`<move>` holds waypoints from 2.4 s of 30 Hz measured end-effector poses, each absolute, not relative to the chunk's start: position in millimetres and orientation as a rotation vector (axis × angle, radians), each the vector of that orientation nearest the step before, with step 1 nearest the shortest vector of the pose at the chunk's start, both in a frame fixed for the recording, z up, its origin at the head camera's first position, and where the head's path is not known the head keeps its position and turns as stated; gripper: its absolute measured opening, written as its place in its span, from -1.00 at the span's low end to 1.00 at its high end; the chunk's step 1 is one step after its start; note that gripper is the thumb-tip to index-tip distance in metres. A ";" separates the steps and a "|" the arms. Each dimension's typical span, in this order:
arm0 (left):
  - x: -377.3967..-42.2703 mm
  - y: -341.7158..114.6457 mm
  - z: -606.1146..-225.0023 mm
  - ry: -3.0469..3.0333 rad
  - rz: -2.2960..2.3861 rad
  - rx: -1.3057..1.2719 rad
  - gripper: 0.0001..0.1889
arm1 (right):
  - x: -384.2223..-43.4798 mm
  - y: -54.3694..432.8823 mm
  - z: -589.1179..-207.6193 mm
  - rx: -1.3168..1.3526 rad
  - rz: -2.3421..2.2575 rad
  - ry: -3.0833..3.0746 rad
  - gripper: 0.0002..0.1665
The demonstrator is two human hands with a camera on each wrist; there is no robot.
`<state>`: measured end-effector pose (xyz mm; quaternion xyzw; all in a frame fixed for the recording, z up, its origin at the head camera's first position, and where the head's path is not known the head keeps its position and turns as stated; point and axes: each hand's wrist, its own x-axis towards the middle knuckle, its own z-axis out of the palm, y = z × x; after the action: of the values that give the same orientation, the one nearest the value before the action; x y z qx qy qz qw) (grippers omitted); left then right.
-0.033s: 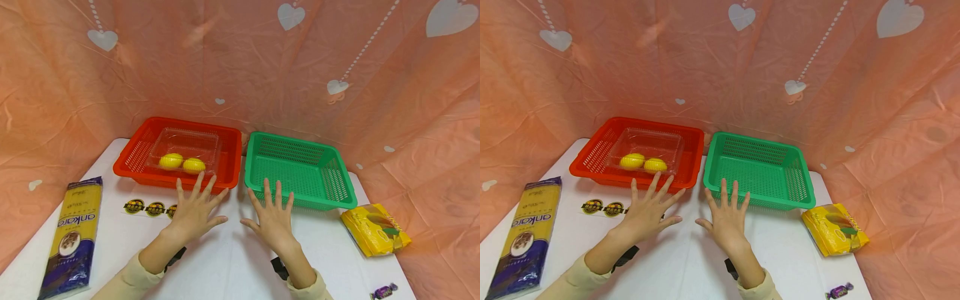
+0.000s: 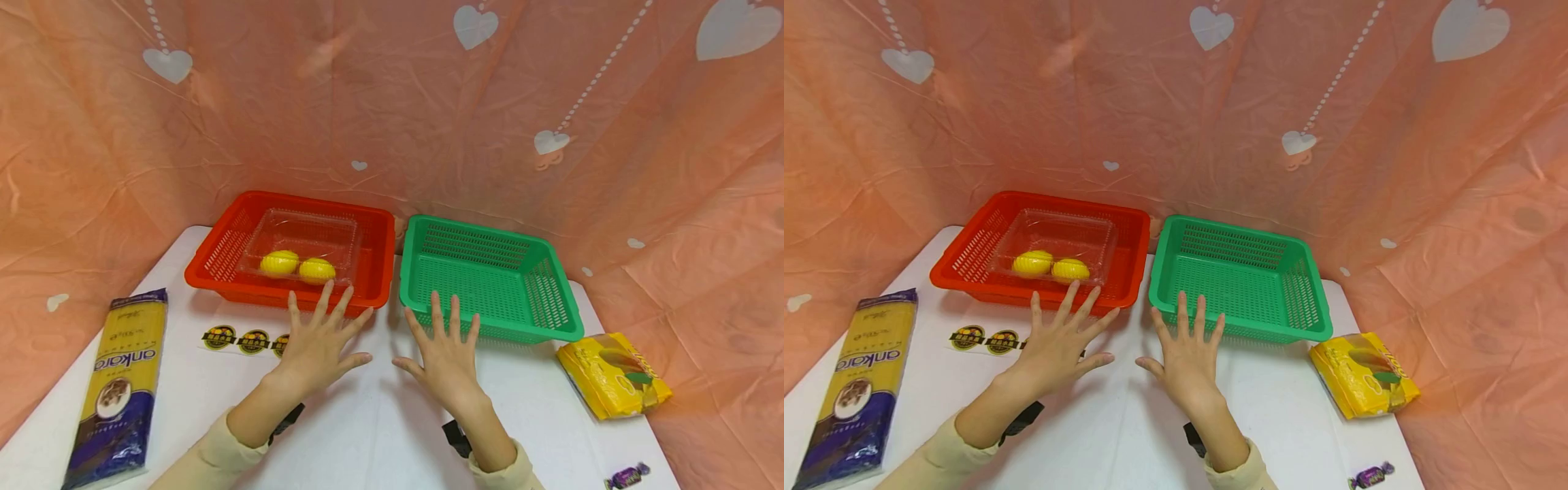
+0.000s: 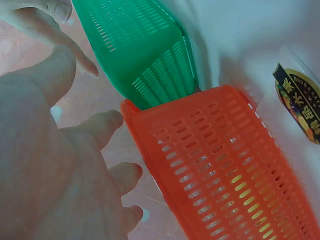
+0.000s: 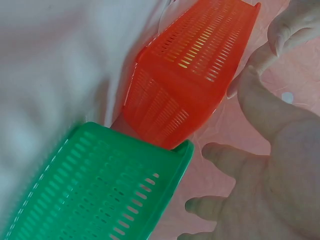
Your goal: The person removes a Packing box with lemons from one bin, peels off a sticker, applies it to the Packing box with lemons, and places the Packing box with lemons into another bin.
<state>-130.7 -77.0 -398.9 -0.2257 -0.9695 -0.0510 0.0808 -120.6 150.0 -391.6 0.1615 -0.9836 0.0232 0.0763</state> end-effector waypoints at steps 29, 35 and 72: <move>-158.7 -184.6 -396.5 -1.787 -1.527 0.279 -0.84 | -126.1 147.8 -387.1 0.544 0.127 -2.918 -0.11; -155.3 -198.9 -403.1 -1.805 -1.731 0.552 -0.67 | -124.6 145.3 -388.7 0.568 0.137 -2.904 -0.12; -171.5 -183.3 -415.7 -1.404 -2.010 0.704 -0.34 | -141.1 141.0 -384.8 0.597 0.158 -2.857 -0.13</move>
<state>-171.5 -183.3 -415.7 0.2642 -0.5264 -0.7540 0.2910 -141.1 141.0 -384.8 0.2030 -0.9716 0.0539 0.1089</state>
